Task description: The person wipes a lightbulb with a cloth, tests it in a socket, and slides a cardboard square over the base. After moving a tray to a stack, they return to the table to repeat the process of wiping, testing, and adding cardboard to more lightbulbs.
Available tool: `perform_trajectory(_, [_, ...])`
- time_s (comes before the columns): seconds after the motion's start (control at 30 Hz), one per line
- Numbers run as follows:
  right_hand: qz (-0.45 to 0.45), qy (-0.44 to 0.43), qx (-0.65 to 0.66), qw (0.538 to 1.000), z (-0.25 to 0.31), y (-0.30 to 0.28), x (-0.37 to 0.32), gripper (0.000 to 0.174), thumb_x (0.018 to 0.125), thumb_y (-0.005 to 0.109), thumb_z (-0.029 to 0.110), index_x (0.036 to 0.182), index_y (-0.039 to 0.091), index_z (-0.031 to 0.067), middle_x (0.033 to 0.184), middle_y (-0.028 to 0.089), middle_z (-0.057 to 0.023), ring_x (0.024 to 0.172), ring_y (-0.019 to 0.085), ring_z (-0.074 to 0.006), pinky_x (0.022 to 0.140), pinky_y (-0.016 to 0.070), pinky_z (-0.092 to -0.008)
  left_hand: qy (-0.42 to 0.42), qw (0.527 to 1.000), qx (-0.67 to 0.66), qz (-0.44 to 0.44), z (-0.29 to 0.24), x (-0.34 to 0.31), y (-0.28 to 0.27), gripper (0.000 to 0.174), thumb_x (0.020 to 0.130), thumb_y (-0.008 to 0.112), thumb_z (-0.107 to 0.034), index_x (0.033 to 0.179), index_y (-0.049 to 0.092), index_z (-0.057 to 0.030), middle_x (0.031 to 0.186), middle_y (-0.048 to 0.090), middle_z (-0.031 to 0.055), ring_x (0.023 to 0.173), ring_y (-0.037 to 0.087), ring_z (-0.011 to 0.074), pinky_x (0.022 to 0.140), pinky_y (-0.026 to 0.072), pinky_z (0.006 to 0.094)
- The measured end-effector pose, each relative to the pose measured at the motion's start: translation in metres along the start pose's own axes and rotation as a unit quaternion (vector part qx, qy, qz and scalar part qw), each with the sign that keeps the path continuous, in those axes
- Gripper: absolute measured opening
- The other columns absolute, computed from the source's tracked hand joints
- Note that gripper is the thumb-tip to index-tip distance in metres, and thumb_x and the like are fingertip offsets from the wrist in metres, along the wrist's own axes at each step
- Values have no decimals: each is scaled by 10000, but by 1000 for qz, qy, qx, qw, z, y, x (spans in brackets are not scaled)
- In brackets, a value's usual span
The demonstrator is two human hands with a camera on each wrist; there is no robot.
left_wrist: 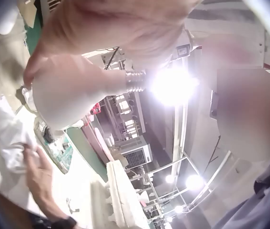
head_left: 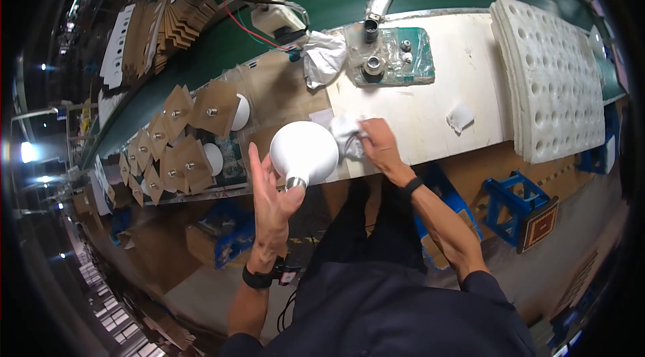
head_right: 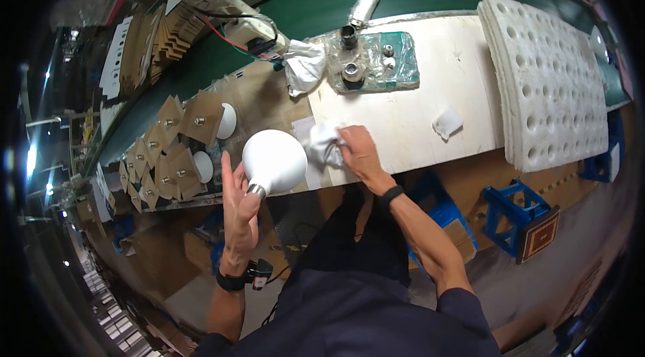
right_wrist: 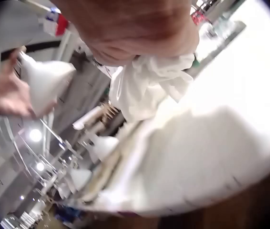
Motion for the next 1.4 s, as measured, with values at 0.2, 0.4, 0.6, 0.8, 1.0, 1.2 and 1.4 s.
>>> perform_trajectory(0.2, [-35,-136,116,983,180,-65,16,217,942,592,82,1138,655,12,1105,660,-144,1027,632,-324,912,488,-414,-137,987,-29,78,32,9,10,1020,828,772,-371,1558,177,21,1382,463,166,1255,498,241,1046,437,379])
perform_trajectory(0.4, [102,93,193,972,151,-33,60,358,977,572,328,1050,698,0,947,708,-139,889,682,-320,815,528,-416,-122,982,-3,145,26,13,33,912,841,779,-414,1511,305,-18,1358,489,125,1232,504,213,1038,418,362])
perform_trajectory(0.6, [-5,344,628,698,93,13,12,436,1030,550,415,1009,699,5,868,695,-42,726,639,-95,643,496,-253,-153,975,-157,17,58,3,37,541,1072,432,-462,1379,503,-22,1265,637,106,1129,629,188,997,496,359])
perform_trajectory(0.8, [-85,261,534,800,120,-11,11,502,1064,467,448,1019,669,-9,845,667,-35,726,603,-87,641,489,-268,-155,933,-325,-6,44,-9,61,619,1033,443,-581,1302,554,-35,1242,641,96,1149,619,226,1013,479,373])
perform_trajectory(1.0, [-165,244,335,895,153,-20,-25,359,1078,436,260,1187,602,-39,1032,661,-114,946,621,-188,823,498,-335,-8,954,-253,-160,34,2,60,697,1040,425,-584,1448,416,-19,1219,599,111,1133,589,230,1021,454,368])
perform_trajectory(1.2, [-119,-75,86,986,217,-62,-44,395,739,708,-107,1121,677,-9,1215,611,-152,1136,585,-359,957,491,-420,99,993,-25,-60,27,25,50,759,1042,434,-578,1554,289,-35,1267,550,124,1114,573,205,983,485,348])
perform_trajectory(1.4, [-115,-105,-148,977,228,-86,26,341,776,721,136,1113,677,109,1213,665,-63,1179,572,-299,1036,357,-481,-17,949,-308,60,43,11,78,674,1019,529,-466,1513,362,-39,1432,493,105,1336,490,247,1124,401,377])
Point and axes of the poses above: each hand's wrist, its own x-axis towards the middle knuckle, its own y-axis out of the palm, z = x × y, the point moved 7 cm from there along x, towards the middle knuckle
